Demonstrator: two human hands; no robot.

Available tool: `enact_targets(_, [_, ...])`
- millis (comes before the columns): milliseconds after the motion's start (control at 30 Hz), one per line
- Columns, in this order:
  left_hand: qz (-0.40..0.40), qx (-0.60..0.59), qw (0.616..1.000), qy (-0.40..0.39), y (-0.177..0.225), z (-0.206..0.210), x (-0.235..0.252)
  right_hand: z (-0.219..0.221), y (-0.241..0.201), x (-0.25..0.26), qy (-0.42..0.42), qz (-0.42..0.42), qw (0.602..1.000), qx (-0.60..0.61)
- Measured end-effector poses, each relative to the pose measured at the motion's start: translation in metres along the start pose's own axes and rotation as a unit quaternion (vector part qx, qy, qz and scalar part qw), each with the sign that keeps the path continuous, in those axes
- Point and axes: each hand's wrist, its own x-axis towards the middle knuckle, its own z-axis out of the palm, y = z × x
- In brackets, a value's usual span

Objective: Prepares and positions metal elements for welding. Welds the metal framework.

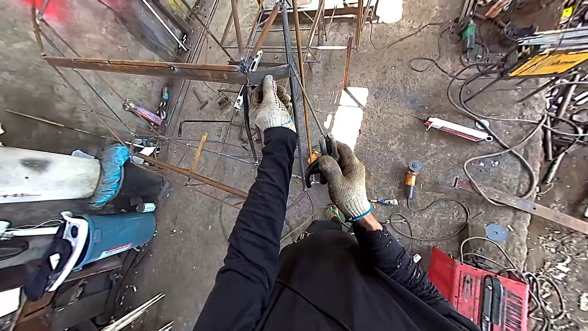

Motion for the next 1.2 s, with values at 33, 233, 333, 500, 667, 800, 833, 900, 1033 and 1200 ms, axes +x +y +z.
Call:
enact_targets(33, [-0.001,-0.002,1.000,0.001,0.000,0.000,0.000,0.000,0.000,0.001,0.000,0.001,1.000,-0.004])
enact_targets(233, [0.004,0.002,1.000,0.002,-0.002,0.000,0.000,0.000,0.001,0.003,-0.001,-0.005,1.000,0.009])
enact_targets(333, [0.005,0.007,1.000,0.006,0.000,0.001,-0.001,-0.002,-0.002,0.003,-0.008,0.028,0.998,0.060])
enact_targets(500, [0.016,-0.003,1.000,-0.004,-0.002,0.000,0.000,-0.009,-0.016,0.007,-0.013,0.096,0.980,0.172])
enact_targets(667, [0.011,0.002,1.000,-0.004,-0.002,-0.001,-0.001,-0.015,-0.014,0.008,-0.025,0.134,0.961,0.240])
enact_targets(800, [-0.007,0.017,1.000,0.003,0.000,0.001,-0.003,-0.015,-0.017,0.010,-0.024,0.093,0.981,0.166])
enact_targets(833, [-0.016,0.022,1.000,0.000,0.001,0.001,-0.004,-0.015,-0.018,0.010,-0.026,0.079,0.988,0.132])
enact_targets(900, [-0.005,0.004,1.000,0.008,0.000,0.001,-0.003,-0.015,-0.020,0.010,-0.030,0.057,0.994,0.087])
enact_targets(1033, [0.011,0.002,1.000,0.013,-0.002,0.001,-0.003,-0.016,-0.016,0.011,-0.043,0.026,0.999,0.004])
enact_targets(1200, [0.003,0.023,1.000,0.005,-0.002,-0.001,-0.002,-0.014,-0.015,0.011,-0.043,0.017,0.999,0.007])
